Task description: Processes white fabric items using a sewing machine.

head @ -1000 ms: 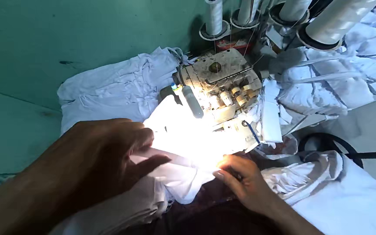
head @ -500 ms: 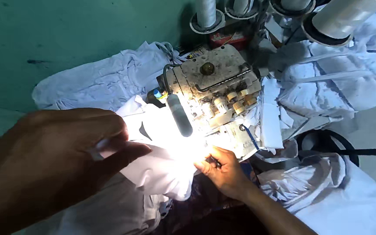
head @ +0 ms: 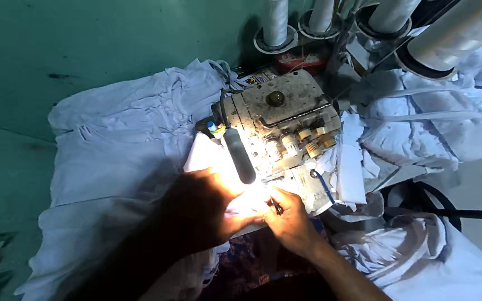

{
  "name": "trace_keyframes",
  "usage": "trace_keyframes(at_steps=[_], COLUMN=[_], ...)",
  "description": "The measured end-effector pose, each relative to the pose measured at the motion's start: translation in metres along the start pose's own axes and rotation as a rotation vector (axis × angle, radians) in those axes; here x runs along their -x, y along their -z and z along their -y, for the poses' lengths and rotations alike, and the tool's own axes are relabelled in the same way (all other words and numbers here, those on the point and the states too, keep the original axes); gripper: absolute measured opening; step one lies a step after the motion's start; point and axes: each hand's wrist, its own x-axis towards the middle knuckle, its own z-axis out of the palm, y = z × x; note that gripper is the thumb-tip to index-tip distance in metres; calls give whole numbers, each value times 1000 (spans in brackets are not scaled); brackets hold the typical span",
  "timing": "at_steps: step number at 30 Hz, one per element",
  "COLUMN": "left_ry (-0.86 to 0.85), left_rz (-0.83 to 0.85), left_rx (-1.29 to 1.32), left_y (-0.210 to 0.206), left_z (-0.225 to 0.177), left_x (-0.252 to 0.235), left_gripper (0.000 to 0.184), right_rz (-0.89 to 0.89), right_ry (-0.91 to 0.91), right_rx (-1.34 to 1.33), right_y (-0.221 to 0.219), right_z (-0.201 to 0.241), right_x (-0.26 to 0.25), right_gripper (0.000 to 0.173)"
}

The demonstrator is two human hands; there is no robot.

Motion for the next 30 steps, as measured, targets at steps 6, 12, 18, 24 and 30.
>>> trace_keyframes(at_steps=[6,12,18,24,30], left_ry=[154,237,158,211,565], left_rz=[19,72,-81,-181,-398], left_rx=[-239,-285,-156,-5,187], left_y=[-27,-20,-24,-52,-82], left_z=[18,33,33,29,24], left_x=[23,21,13,23,45], left_gripper=[72,73,71,55,24], right_rz=[-2,-94,-85,-17,76], right_ry=[-2,3,-43,-33,48], right_rx=[4,-18,90,159,334], right_y=[2,-13,-21,-24,-7], right_z=[5,3,10,18,36], right_x=[12,5,-21,-24,-18], right_gripper=[27,23,20,21,40])
